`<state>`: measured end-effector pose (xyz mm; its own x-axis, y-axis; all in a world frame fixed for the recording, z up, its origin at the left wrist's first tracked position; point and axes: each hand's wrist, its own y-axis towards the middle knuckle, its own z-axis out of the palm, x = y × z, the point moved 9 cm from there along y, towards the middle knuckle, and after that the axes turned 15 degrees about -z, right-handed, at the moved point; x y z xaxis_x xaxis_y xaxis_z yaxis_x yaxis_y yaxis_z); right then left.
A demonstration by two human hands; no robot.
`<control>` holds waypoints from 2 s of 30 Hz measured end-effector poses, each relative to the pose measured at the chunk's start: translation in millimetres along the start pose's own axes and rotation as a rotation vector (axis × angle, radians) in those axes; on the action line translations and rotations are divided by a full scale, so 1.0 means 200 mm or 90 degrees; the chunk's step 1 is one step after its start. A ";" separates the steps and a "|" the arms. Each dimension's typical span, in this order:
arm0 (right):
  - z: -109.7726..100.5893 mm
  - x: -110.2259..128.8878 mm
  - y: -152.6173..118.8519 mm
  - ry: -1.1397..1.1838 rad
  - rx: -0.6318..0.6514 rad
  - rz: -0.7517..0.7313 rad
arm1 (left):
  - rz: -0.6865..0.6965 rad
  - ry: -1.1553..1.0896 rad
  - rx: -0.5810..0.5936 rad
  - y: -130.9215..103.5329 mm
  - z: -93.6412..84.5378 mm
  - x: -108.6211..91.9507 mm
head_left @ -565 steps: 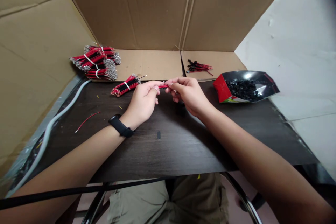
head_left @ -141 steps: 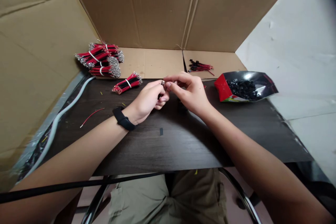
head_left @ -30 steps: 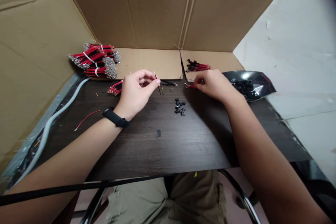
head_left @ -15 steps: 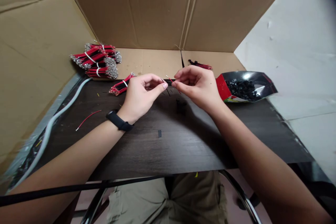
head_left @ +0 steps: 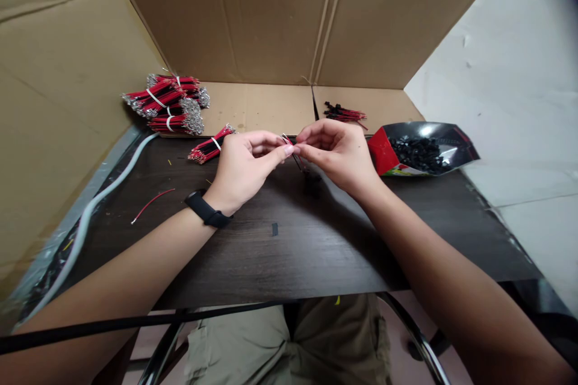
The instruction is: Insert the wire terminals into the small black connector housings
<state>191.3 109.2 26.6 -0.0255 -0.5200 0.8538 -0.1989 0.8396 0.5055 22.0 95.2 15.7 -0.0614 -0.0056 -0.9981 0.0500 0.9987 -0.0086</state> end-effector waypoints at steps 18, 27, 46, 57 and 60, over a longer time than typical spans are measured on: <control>0.03 -0.02 -0.01 0.100 0.023 0.056 | 0.005 -0.020 -0.022 -0.01 -0.02 -0.02; 0.07 -0.02 -0.03 0.039 0.060 0.091 | 0.016 0.019 -0.045 -0.01 -0.03 -0.03; 0.04 0.05 -0.01 -0.076 0.082 -0.016 | 0.035 0.008 -0.065 -0.02 -0.05 -0.04; 0.04 0.04 -0.02 -0.080 0.079 -0.004 | 0.030 0.028 -0.081 -0.02 -0.06 -0.04; 0.04 0.05 -0.01 -0.082 0.080 -0.014 | 0.037 0.021 -0.074 -0.02 -0.05 -0.04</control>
<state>183.8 100.6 32.0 -0.1428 -0.5609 0.8155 -0.3215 0.8055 0.4977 11.7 91.9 25.0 -0.0945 0.0519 -0.9942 -0.0610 0.9965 0.0578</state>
